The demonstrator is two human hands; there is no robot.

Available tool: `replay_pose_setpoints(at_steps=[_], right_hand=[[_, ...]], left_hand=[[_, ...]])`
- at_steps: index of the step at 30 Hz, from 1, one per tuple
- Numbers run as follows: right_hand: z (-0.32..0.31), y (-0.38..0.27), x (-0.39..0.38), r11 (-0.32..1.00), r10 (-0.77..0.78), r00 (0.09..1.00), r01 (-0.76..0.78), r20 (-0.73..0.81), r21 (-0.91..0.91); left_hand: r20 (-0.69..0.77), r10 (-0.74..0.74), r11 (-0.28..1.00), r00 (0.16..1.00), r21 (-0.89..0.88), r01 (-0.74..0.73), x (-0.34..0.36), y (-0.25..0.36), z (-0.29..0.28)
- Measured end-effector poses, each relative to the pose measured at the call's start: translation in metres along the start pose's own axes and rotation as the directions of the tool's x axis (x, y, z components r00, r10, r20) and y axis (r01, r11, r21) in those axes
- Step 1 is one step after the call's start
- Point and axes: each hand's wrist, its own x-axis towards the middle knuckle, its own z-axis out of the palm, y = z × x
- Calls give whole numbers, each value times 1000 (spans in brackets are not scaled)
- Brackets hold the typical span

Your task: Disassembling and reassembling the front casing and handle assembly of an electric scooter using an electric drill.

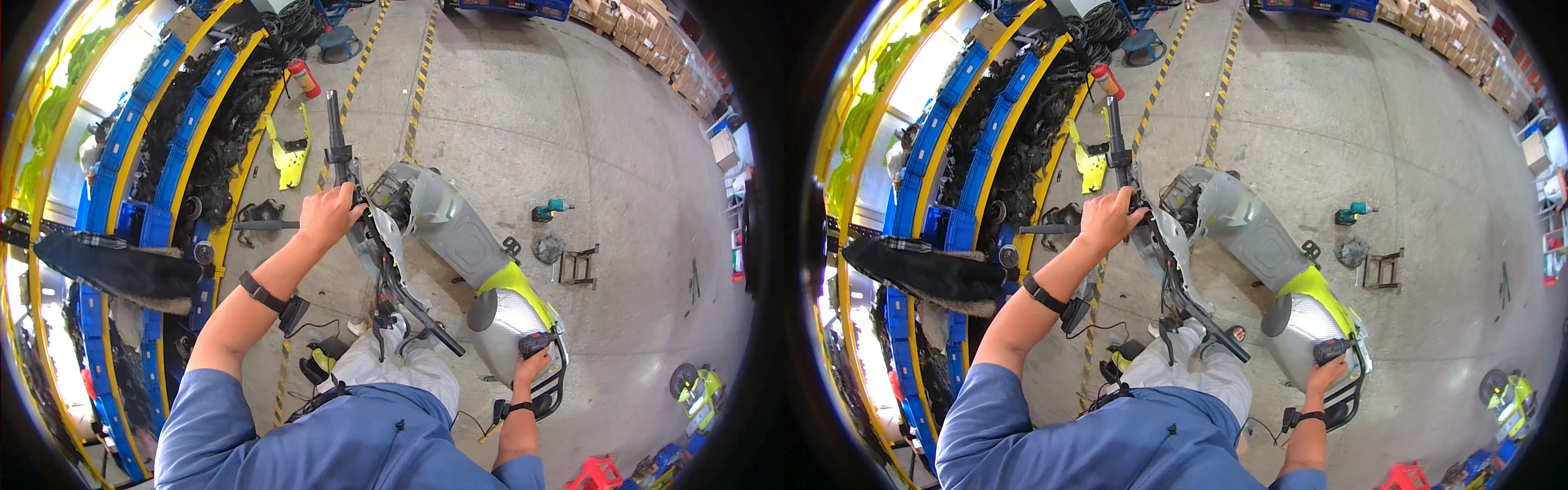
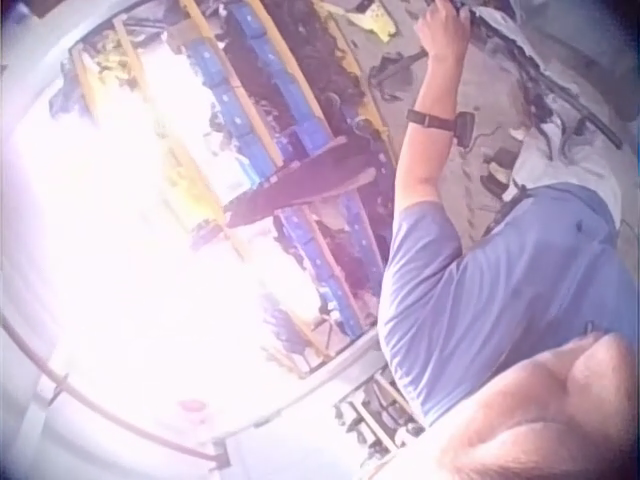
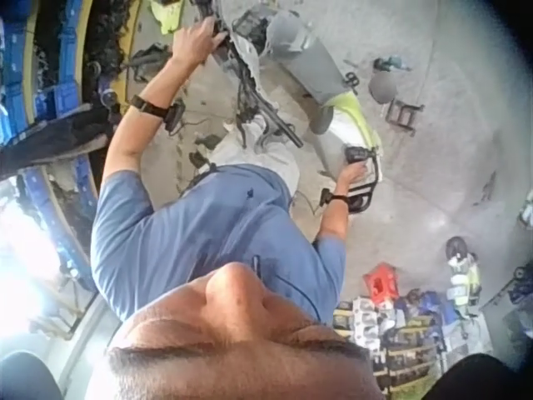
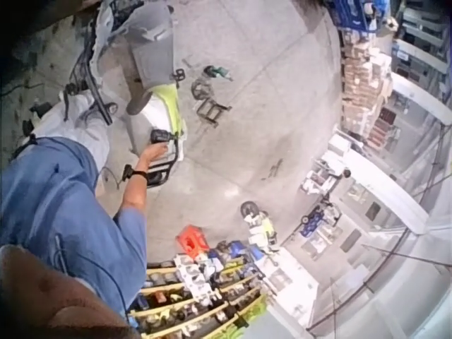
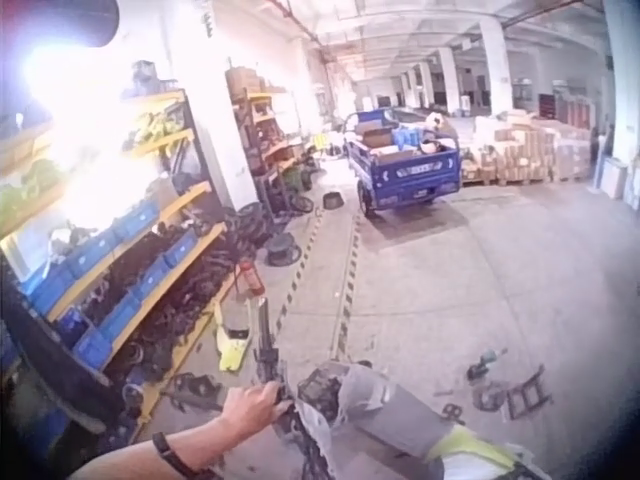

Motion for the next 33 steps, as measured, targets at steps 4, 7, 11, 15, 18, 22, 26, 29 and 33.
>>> replay_pose_setpoints(at_steps=[4,7,11,15,18,22,26,29,33], right_hand=[[-13,-7,5,1000,-13,996,15,90,-25],[-21,4,10,990,11,981,17,194,-138],[-48,-35,16,953,164,951,-85,261,-290],[-92,-100,24,957,-119,992,124,37,-263],[-108,-130,59,841,-541,836,541,-90,-31],[-170,-291,33,715,-642,765,573,50,400],[-191,-404,-14,479,-854,497,641,151,600],[-184,-456,-56,547,-805,381,181,455,817],[-202,-459,-91,765,-644,-24,-34,765,643]], left_hand=[[-56,1,998,998,-61,-5,-9,-7,5],[-89,-21,985,996,-175,6,-9,-8,11],[-93,-173,866,981,-489,106,-13,-16,7],[202,-222,701,954,-647,300,-11,-33,-4],[54,-126,757,991,-640,131,-7,-33,5],[-113,-76,768,991,-640,-14,-7,-39,10],[176,-140,536,974,-814,224,-13,-47,-7],[108,-29,329,994,-938,111,-54,-40,-13],[121,160,98,980,-990,106,-130,-1,-44]])
